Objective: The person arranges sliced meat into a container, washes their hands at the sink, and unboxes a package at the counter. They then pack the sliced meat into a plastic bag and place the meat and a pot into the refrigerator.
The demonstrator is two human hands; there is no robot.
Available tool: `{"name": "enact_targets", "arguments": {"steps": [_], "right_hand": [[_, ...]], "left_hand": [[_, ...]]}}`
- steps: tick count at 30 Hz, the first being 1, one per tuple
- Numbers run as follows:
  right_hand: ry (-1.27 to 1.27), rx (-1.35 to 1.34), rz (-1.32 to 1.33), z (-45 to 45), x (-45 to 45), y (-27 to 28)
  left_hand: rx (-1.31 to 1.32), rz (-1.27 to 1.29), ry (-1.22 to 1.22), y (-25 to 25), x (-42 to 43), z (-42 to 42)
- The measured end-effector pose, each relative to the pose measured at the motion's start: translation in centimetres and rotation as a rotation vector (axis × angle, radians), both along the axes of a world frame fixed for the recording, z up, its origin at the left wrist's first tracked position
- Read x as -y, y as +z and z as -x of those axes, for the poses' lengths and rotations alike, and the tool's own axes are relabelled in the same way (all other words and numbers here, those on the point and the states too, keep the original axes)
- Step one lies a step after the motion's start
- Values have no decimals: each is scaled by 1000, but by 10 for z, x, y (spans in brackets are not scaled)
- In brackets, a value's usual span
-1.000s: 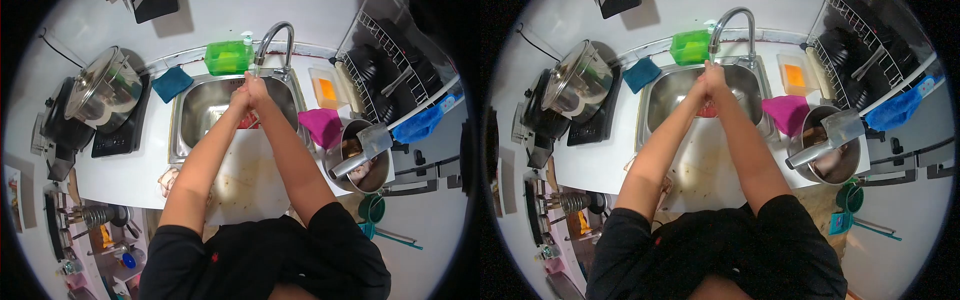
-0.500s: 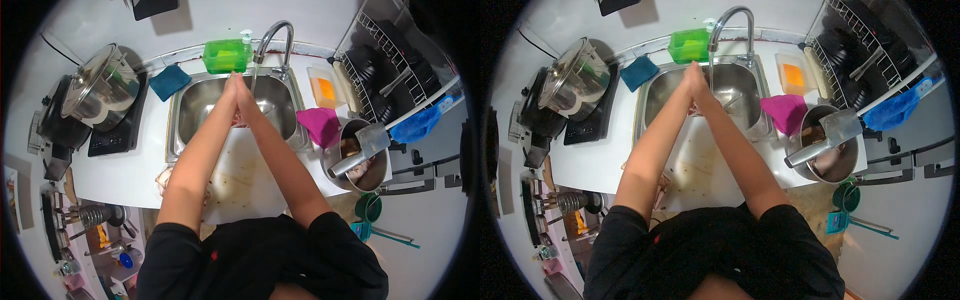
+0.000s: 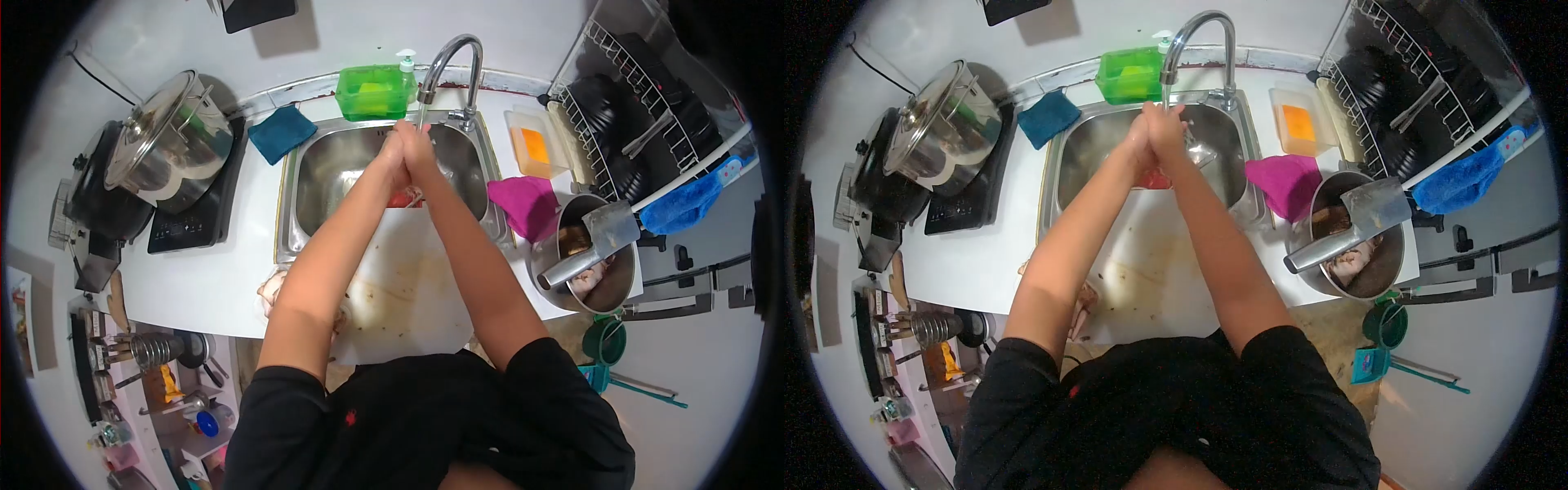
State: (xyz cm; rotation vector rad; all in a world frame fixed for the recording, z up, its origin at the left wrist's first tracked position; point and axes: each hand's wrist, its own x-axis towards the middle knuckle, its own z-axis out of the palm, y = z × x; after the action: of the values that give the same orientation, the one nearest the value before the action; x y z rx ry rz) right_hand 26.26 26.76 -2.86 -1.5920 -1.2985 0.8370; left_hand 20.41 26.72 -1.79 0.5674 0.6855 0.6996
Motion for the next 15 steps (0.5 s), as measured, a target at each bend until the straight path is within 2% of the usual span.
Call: {"name": "enact_targets", "arguments": {"steps": [1,3,5,7,8,10,11,13,15], "right_hand": [[1,25,22,0,-5,2],[-91,-287,186,-9,-12,10],[363,-629,405,-39,-34,7],[595,-859,728,-56,-32,29],[426,-579,587,-58,-24,46],[86,-31,289,-61,-15,61],[23,186,134,-66,-19,49],[-110,610,-195,-72,-35,12],[-41,728,-142,-69,-29,-7]], "left_hand": [[-5,3,-36,3,3,2],[-77,-49,-113,17,7,7],[-246,-150,-80,40,26,8],[-452,-297,-51,41,25,13],[-581,-387,-41,35,18,17],[-933,-753,-111,29,12,30],[-1177,-1105,111,23,12,32],[-1167,-1150,73,25,12,40],[-1192,-1192,65,30,18,43]]}}
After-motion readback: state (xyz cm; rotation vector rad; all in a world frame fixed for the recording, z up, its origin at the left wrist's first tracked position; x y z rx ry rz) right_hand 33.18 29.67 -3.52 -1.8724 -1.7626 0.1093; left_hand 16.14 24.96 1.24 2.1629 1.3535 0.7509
